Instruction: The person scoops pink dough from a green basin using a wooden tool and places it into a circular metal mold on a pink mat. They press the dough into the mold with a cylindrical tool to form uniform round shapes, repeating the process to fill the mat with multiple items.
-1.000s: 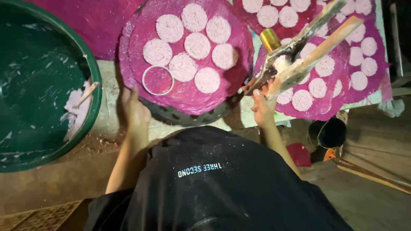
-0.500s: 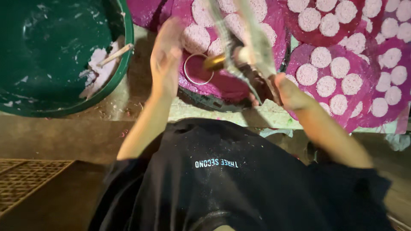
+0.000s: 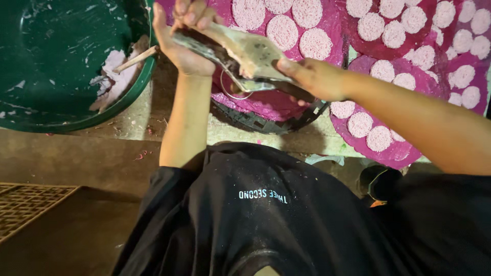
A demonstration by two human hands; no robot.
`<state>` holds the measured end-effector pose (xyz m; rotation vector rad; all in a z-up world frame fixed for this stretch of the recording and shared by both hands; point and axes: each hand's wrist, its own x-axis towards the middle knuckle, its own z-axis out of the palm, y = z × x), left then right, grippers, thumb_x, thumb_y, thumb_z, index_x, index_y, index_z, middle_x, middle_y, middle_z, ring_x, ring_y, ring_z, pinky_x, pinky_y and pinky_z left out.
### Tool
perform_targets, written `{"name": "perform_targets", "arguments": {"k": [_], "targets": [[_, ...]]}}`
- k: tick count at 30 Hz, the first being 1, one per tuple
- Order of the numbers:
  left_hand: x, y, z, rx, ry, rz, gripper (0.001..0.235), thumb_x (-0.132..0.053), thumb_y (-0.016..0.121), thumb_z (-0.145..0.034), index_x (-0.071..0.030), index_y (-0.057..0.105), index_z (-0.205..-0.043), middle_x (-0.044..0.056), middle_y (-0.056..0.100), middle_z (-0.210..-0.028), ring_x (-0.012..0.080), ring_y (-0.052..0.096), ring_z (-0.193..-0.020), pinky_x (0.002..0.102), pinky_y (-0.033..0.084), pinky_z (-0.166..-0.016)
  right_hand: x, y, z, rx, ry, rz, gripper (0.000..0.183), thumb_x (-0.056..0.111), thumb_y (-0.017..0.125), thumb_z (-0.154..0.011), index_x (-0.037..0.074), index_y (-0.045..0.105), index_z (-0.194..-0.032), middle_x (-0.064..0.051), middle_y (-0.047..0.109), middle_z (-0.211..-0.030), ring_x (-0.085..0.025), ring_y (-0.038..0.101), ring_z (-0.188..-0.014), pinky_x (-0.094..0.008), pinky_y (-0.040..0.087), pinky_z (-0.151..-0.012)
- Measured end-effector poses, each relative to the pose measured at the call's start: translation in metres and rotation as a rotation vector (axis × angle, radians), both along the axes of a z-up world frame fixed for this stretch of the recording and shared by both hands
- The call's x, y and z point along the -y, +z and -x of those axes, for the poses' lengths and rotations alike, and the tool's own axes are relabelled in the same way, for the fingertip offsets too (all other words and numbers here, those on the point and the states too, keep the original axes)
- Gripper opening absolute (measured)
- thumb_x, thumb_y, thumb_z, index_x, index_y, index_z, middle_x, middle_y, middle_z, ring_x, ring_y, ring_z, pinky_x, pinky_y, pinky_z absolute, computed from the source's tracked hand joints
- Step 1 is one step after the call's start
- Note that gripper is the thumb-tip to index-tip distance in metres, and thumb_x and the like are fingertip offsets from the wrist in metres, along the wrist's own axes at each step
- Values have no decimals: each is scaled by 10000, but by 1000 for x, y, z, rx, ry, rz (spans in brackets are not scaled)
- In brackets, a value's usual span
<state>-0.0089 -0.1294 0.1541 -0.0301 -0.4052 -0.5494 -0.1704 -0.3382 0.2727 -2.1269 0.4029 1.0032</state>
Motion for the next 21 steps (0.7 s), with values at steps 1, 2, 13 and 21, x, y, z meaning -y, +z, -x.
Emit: {"name": "perform_targets", "arguments": {"k": [1, 2, 13, 21], "targets": [[-6, -3, -3, 1, 8, -8, 387, -570, 494, -1027, -192, 538, -957, -54, 554, -851, 102, 602, -805, 318, 550, -880, -6, -2, -1, 12, -38, 13, 895, 776, 228, -904, 18, 702, -952, -86, 704, -759, -191, 693, -666, -370, 603, -606], [-12, -6, -4, 2, 16, -16, 378, -557, 504, -1006, -185, 530, -951, -58, 543, -861, 96, 591, -795, 319, 552, -880, -10, -4, -1, 30, -43, 8, 888, 777, 251, -902, 11, 695, -955, -89, 695, -754, -187, 693, -655, -373, 595, -594], [16, -33, 11, -84, 17, 18, 220, -398, 476, -979, -189, 498, -914, -61, 495, -801, 112, 515, -780, 346, 534, -884, -7, 6, 4, 99, 6, 173, 825, 699, 337, -991, -23, 737, -974, -135, 679, -696, -244, 695, -630, -396, 555, -622], [4, -11, -16, -12, 77, -143, 287, -415, 439, -986, -178, 460, -826, -47, 411, -696, 127, 444, -622, 337, 475, -704, -18, -18, 2, 477, 25, 119, 649, 572, 408, -1041, -13, 685, -1093, -165, 643, -698, -299, 638, -662, -456, 494, -669]]}}
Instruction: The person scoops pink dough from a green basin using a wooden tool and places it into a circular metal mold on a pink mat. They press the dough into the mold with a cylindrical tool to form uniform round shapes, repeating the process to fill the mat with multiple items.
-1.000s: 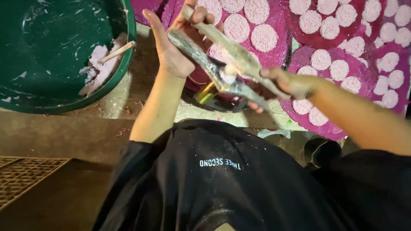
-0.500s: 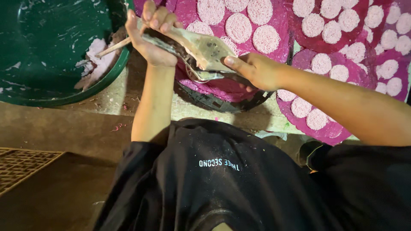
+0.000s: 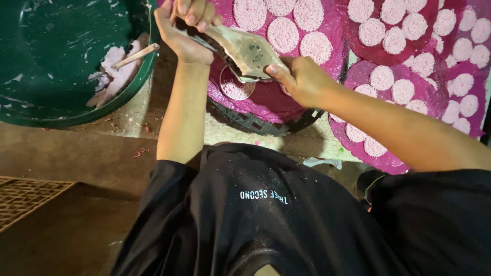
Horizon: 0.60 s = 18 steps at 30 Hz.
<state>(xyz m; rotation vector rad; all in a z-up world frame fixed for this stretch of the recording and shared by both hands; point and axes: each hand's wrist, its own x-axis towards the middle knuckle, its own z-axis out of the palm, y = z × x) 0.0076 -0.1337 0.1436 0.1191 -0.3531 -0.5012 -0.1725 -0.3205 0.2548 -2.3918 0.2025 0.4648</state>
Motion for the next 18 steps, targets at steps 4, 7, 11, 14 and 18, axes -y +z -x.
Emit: {"name": "perform_targets", "arguments": {"k": [4, 7, 11, 14, 18], "targets": [[-20, 5, 0, -29, 31, -75, 306, -421, 433, -988, -166, 460, -821, -35, 402, -685, 138, 424, -597, 338, 432, -662, -12, -15, 1, 110, 58, -109, 623, 520, 385, -1062, -20, 685, -1142, -149, 620, -691, -270, 607, -635, -443, 480, -632], [-21, 3, 9, -112, 31, -111, 277, -399, 437, -966, -165, 450, -818, -34, 401, -667, 149, 420, -616, 350, 426, -653, -11, -17, 5, -142, -54, -164, 641, 513, 388, -1069, -49, 679, -966, -134, 598, -650, -236, 608, -585, -419, 490, -570], [2, 2, 25, -304, 41, -119, 285, -402, 437, -903, -155, 439, -761, -16, 415, -615, 158, 423, -580, 384, 427, -662, 4, -9, 7, -280, -74, -94, 675, 531, 353, -1065, -21, 702, -894, -88, 621, -620, -220, 604, -528, -392, 514, -520], [10, 5, 19, -386, 10, -86, 263, -378, 407, -886, -154, 435, -751, -12, 416, -614, 167, 424, -586, 378, 412, -665, 11, -7, 4, -148, -35, -20, 664, 537, 383, -1071, -9, 698, -863, -100, 631, -623, -222, 621, -555, -390, 508, -562], [5, 6, 7, -206, 10, -83, 262, -375, 416, -918, -160, 435, -770, -18, 415, -648, 168, 415, -604, 387, 386, -670, 11, -13, 5, -31, -59, -57, 652, 534, 412, -1077, -17, 669, -840, -131, 628, -621, -239, 618, -565, -414, 494, -588]]}}
